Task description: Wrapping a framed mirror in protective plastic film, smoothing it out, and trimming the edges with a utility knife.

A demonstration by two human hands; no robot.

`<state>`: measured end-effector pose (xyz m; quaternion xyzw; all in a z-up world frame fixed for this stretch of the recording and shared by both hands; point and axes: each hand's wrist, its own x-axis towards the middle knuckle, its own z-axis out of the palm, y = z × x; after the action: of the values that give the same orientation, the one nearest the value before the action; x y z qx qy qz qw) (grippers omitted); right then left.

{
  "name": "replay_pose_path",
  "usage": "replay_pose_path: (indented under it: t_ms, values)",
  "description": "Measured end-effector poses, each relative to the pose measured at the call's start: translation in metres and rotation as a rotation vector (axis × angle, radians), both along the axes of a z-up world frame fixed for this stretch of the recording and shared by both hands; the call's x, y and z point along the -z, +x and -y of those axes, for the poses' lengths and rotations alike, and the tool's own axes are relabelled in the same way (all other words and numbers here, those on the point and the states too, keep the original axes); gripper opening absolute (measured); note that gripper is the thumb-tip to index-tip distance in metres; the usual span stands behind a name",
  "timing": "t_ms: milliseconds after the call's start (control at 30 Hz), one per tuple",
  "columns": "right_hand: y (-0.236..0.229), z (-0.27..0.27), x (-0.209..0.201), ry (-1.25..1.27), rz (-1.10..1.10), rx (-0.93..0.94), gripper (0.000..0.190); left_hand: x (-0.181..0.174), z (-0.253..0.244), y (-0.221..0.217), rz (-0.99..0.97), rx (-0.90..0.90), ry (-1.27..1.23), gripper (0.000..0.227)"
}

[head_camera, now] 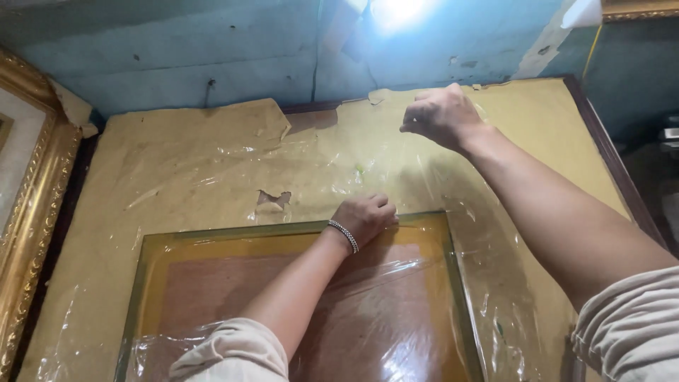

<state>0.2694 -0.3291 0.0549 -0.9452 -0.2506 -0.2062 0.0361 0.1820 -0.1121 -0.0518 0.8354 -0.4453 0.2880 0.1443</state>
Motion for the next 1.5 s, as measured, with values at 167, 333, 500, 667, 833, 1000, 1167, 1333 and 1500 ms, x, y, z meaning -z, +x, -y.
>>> replay_pose_path:
  t_ms: [167, 333, 500, 667, 833, 1000, 1167, 1333, 1500]
  values:
    - [-0.085, -0.019, -0.070, 0.188, -0.036, -0.209, 0.016, -0.039, -0.021, -0.023, 0.119, -0.131, -0.066, 0.017]
    - [-0.184, -0.031, -0.041, -0.018, 0.160, -0.413, 0.014, -0.069, -0.062, -0.065, 0.372, -0.192, -0.167, 0.067]
    - [-0.258, -0.029, -0.015, -0.121, 0.049, -0.389, 0.003, -0.080, -0.093, -0.104, 0.207, -0.182, 0.179, 0.088]
    - [-0.284, 0.012, 0.048, -0.299, 0.106, 0.047, 0.018, -0.014, -0.131, -0.128, 0.107, -0.161, 0.193, 0.007]
    - [-0.316, 0.023, 0.060, -0.147, -0.240, 0.096, 0.031, 0.005, -0.140, -0.148, 0.117, -0.224, 0.261, 0.002]
    - [-0.326, 0.014, 0.042, 0.068, -0.711, 0.320, 0.047, -0.019, -0.147, -0.172, 0.044, -0.259, 0.218, 0.006]
    - [-0.319, -0.048, 0.021, 0.042, -0.036, 0.209, 0.036, -0.066, -0.172, -0.192, -0.065, -0.233, 0.193, 0.016]
    - [-0.315, -0.117, 0.005, 0.031, -0.478, 0.220, 0.053, -0.083, -0.215, -0.199, -0.707, -0.679, 0.422, 0.055]
    - [-0.317, -0.149, 0.003, -0.093, -0.689, 0.411, 0.049, -0.083, -0.269, -0.226, -0.832, -0.648, 0.589, 0.060]
